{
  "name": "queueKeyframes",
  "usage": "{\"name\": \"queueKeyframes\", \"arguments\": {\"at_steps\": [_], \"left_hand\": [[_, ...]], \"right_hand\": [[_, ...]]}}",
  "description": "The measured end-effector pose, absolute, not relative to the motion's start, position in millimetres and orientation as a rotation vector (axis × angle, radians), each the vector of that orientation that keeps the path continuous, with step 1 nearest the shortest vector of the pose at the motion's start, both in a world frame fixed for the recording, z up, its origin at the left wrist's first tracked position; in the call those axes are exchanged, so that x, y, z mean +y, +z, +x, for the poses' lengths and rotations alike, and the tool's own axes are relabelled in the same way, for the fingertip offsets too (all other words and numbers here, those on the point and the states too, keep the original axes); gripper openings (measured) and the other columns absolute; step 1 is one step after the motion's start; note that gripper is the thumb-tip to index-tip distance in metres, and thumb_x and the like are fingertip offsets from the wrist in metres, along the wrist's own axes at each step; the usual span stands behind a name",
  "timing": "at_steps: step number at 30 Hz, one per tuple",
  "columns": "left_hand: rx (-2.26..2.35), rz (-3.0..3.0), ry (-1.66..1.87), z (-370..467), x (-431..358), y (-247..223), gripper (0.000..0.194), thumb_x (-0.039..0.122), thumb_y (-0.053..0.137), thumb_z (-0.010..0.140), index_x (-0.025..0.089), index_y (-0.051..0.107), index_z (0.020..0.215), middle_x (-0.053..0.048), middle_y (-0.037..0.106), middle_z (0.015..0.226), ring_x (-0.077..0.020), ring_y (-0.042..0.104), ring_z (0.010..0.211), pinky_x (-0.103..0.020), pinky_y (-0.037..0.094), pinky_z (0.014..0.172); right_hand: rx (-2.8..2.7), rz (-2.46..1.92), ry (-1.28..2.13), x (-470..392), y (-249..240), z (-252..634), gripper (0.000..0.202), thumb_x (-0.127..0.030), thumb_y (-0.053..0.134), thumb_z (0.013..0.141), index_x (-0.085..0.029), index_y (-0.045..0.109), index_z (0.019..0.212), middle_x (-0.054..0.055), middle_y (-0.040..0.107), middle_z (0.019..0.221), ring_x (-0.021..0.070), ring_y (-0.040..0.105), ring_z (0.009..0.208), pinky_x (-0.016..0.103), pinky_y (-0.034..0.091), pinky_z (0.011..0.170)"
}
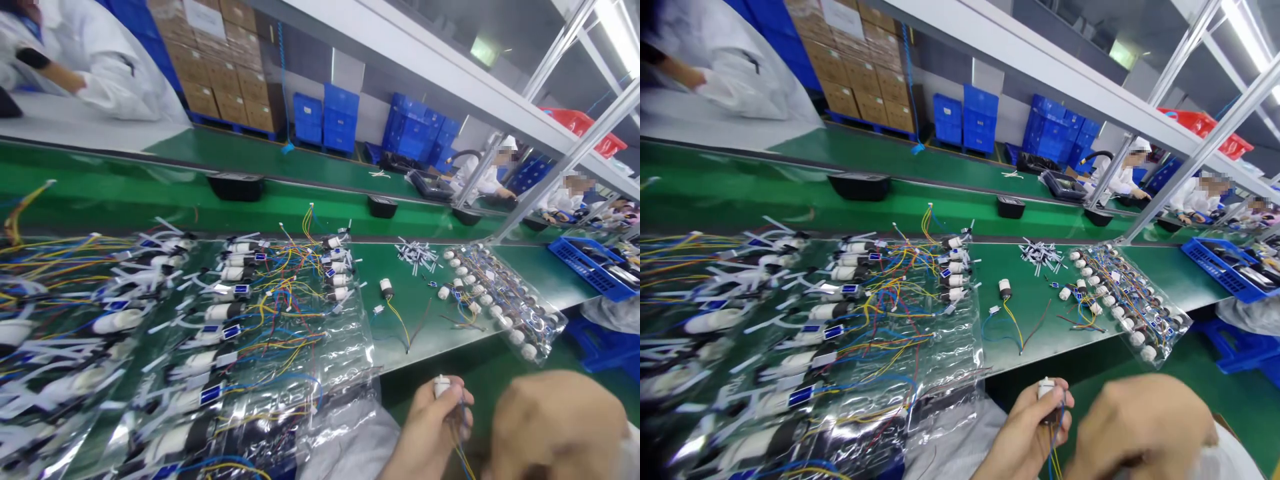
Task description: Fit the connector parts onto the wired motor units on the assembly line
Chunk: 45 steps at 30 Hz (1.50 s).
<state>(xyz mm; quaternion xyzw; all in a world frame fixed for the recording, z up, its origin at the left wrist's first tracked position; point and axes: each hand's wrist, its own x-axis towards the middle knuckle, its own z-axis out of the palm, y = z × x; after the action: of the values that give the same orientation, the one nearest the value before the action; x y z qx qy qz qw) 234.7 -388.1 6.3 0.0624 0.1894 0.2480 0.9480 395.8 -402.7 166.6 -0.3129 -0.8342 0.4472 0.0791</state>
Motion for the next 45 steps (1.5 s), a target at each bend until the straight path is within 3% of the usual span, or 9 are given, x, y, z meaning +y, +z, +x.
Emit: {"name": "queueKeyframes", "arguments": {"at_steps": [2,5,10,15,20,23,29,32,45], "left_hand": [[0.388,0.205,0.601,228.5,-386.2,7.5,0.045,0.031,0.1,0.068,0.012,0.072,0.097,-0.004,0.072,0.081,-0.0123,0.066,0.067,-0.022,0.054,0.062],[0.405,0.353,0.747,218.5,-381.5,12.2,0.039,0.033,0.097,0.071,0.013,0.071,0.092,-0.002,0.068,0.08,-0.014,0.066,0.073,-0.031,0.06,0.076],[0.296,0.515,0.799,205.1,-373.8,18.5,0.039,0.042,0.09,0.079,0.016,0.063,0.09,-0.004,0.069,0.084,-0.0134,0.065,0.065,-0.026,0.054,0.059],[0.344,0.738,0.812,194.3,-367.1,18.9,0.042,0.052,0.083,0.084,0.016,0.063,0.092,-0.001,0.064,0.074,-0.0102,0.054,0.058,-0.023,0.043,0.056],[0.575,0.891,0.81,186.6,-361.6,23.1,0.026,0.041,0.08,0.085,0.018,0.073,0.093,0.0,0.061,0.079,-0.014,0.05,0.068,-0.026,0.04,0.067],[0.687,0.966,0.799,188.4,-358.0,25.2,0.018,0.036,0.077,0.085,0.019,0.074,0.088,-0.002,0.061,0.08,-0.0172,0.051,0.074,-0.027,0.039,0.071],[0.782,1.121,0.758,192.5,-350.2,20.6,0.018,0.033,0.068,0.088,0.019,0.064,0.077,0.002,0.052,0.067,-0.0158,0.044,0.065,-0.028,0.033,0.063],[0.8,1.25,0.761,192.1,-348.0,16.2,0.018,0.03,0.064,0.091,0.019,0.063,0.076,0.003,0.054,0.067,-0.0156,0.044,0.066,-0.028,0.031,0.064],[0.809,1.401,0.799,194.4,-353.8,11.9,0.016,0.007,0.053,0.084,0.02,0.057,0.075,0.001,0.061,0.074,-0.0156,0.052,0.069,-0.027,0.031,0.066]], "right_hand": [[-2.44,-1.284,1.097,-363.2,158.5,412.1,0.045,-0.053,0.063,0.102,-0.026,0.071,0.136,0.008,0.081,0.107,0.022,0.078,0.096,0.031,0.06,0.086],[-2.017,-1.839,0.458,-278.6,118.8,432.6,0.039,-0.045,0.063,0.102,-0.02,0.07,0.132,0.007,0.079,0.1,0.0201,0.075,0.082,0.034,0.061,0.08],[-1.789,-1.981,0.21,-178.4,39.4,442.4,0.032,-0.036,0.066,0.103,-0.017,0.066,0.129,0.01,0.07,0.126,0.0237,0.071,0.107,0.046,0.06,0.094],[-1.689,-1.937,0.204,-168.3,15.3,453.0,0.029,-0.036,0.068,0.102,-0.017,0.067,0.125,0.009,0.07,0.124,0.0227,0.071,0.105,0.044,0.061,0.091],[-1.514,-1.787,0.238,-193.7,31.4,449.0,0.035,-0.049,0.067,0.1,-0.015,0.069,0.094,0.007,0.075,0.09,0.0208,0.074,0.082,0.038,0.062,0.078],[-1.452,-1.667,0.312,-238.5,52.8,430.6,0.039,-0.057,0.069,0.095,-0.018,0.066,0.098,0.007,0.077,0.086,0.0231,0.078,0.079,0.035,0.063,0.073],[-1.613,-1.448,0.487,-350.3,95.3,379.2,0.004,-0.027,0.081,0.09,-0.025,0.079,0.094,0.003,0.076,0.088,0.018,0.072,0.08,0.026,0.057,0.067],[-1.722,-1.395,0.536,-376.2,95.7,359.0,0.012,-0.017,0.079,0.091,-0.027,0.082,0.097,0.002,0.074,0.086,0.0163,0.069,0.078,0.025,0.055,0.064],[-1.83,-1.439,0.694,-390.7,77.0,350.8,0.014,-0.019,0.072,0.096,-0.025,0.08,0.106,0.004,0.066,0.089,0.0158,0.061,0.073,0.025,0.047,0.057]]}}
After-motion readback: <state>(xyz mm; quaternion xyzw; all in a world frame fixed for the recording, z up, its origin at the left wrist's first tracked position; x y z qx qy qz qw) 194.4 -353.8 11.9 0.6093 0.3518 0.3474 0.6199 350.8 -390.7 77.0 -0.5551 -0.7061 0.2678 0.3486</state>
